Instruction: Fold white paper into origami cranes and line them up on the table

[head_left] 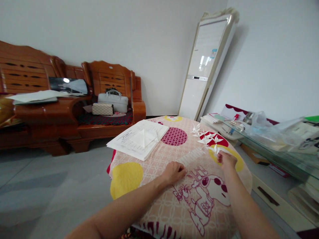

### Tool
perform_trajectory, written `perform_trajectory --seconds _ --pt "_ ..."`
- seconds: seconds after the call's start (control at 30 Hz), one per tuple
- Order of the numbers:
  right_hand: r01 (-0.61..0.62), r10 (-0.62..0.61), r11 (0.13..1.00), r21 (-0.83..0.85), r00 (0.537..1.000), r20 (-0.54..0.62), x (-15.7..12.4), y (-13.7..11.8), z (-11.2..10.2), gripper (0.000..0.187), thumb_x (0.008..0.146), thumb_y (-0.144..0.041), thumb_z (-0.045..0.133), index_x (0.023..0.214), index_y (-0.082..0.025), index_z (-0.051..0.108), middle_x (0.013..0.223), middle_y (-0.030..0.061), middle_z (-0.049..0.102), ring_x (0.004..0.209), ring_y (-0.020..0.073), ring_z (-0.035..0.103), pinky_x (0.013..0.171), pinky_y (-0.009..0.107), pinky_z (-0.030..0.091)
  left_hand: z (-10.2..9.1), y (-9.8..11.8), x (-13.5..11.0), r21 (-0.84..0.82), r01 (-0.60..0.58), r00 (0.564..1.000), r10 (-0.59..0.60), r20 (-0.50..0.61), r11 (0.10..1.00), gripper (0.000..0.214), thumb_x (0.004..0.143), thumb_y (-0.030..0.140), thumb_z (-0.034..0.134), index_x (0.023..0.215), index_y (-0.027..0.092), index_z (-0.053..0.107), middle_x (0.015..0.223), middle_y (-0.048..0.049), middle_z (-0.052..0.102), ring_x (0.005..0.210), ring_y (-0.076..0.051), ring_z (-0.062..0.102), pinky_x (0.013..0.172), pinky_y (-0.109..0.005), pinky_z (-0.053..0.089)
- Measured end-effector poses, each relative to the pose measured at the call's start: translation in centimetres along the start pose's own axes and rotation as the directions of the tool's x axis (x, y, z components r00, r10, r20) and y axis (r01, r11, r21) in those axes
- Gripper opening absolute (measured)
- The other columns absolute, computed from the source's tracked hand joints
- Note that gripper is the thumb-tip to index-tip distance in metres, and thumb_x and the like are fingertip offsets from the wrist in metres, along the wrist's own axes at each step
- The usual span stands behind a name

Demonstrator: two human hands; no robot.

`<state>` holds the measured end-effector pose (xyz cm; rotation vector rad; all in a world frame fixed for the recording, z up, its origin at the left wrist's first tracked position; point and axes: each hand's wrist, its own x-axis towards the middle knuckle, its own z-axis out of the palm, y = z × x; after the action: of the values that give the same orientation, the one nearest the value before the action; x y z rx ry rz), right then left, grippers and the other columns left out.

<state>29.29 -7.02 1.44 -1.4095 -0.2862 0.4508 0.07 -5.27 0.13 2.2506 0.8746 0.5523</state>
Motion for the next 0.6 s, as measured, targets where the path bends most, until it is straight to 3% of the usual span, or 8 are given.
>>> perform_trajectory --seconds 0.37,0.6 --pt "-0.06 0.06 0.998 -0.017 0.998 -0.011 6.2 0.2 -0.4 0.02 0.065 -0.009 0.066 0.057 -0.018 0.049 0.037 -0.0029 0.052 0.029 0.0107 0.048 0.03 0.019 0.041 0.5 -0.4 -0.1 0.072 -0.008 0.999 0.004 0.052 0.997 0.028 0.084 0.027 0.049 0.058 0.016 0.054 0.052 0.0024 0.045 0.052 -0.01 0.037 0.054 -0.025 0.018" --pt "0.001 -0.001 1.0 -0.002 0.998 0.071 9.4 0.9 0.1 0.019 0.064 -0.011 0.065 0.061 -0.019 0.049 0.035 -0.004 0.051 0.027 0.0121 0.047 0.03 0.022 0.044 0.4 -0.2 -0.3 0.091 0.001 0.996 -0.009 0.085 0.996 0.021 0.082 0.023 0.05 0.065 0.017 0.06 0.061 0.0012 0.056 0.056 -0.011 0.044 0.056 -0.024 0.024"
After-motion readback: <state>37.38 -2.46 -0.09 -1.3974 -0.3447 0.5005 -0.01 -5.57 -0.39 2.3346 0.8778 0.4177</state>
